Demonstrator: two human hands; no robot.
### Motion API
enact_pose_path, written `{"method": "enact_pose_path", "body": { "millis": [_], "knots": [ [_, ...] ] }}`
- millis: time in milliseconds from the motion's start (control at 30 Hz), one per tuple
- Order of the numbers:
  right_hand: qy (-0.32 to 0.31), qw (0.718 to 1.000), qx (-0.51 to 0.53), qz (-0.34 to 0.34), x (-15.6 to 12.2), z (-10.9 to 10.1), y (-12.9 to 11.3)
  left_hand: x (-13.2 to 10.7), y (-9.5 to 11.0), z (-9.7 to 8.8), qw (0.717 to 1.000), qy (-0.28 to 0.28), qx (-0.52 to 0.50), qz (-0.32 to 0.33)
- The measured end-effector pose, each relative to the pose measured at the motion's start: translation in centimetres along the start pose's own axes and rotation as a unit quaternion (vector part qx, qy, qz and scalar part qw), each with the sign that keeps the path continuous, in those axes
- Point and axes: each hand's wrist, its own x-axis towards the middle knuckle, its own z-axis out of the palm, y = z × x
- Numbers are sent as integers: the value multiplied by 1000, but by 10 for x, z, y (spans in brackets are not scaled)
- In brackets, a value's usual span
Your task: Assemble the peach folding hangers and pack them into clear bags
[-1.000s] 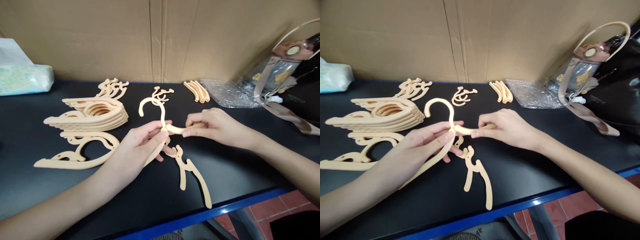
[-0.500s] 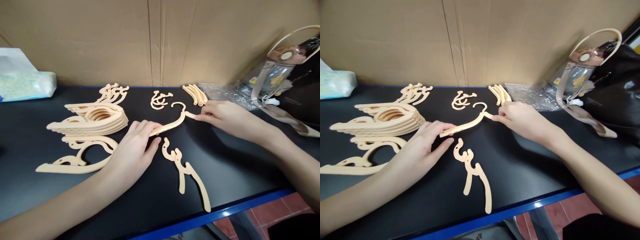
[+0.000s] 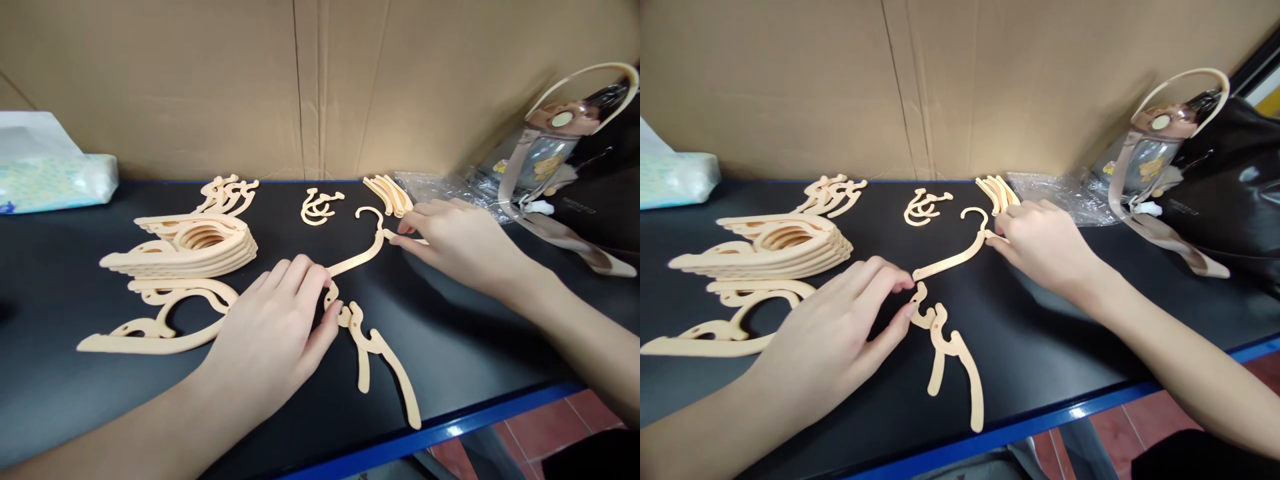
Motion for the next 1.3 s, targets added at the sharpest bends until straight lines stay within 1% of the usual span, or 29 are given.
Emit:
{"method": "enact_pose_path", "body": {
  "millis": [67,133,167,233,333,433,600,700,767,833,900,967,1033,1100,1200,1233,1300],
  "knots": [
    [33,993,76,-87,-1,-4,-13,0,2,-1,1000,-15,25,-5],
    [33,972,155,-176,-4,-8,-27,-1,2,0,999,-48,19,-12],
    [30,962,183,-201,-5,-9,-33,-1,2,1,998,-63,9,-16],
    [26,953,206,-221,-7,-7,-43,-1,1,2,997,-79,-8,-24],
    [27,955,201,-217,-7,0,-46,-1,2,0,996,-84,2,-28],
    [47,955,209,-207,-5,6,-41,-2,3,-3,995,-92,15,-40],
    [76,949,244,-186,-3,10,-36,-3,6,-7,989,-131,22,-63],
    [91,947,249,-181,-2,11,-38,-1,10,-11,984,-147,32,-92],
    [94,948,249,-176,-2,13,-39,1,11,-13,979,-169,19,-114],
    [87,950,248,-167,-1,15,-40,1,10,-14,975,-184,-10,-127],
    [77,953,248,-158,0,18,-40,-1,8,-12,971,-186,-54,-139],
    [68,955,248,-150,1,20,-39,-3,5,-8,966,-175,-117,-151],
    [59,957,246,-143,2,22,-37,-3,4,-6,955,-161,-193,-160],
    [50,958,246,-141,3,24,-36,-2,5,-5,939,-150,-258,-170],
    [45,955,257,-138,5,26,-36,1,9,-8,913,-143,-325,-199],
    [42,954,263,-136,5,26,-36,2,10,-9,902,-148,-347,-210],
    [30,951,277,-132,6,25,-37,1,11,-10,874,-177,-387,-236]
  ]
}}
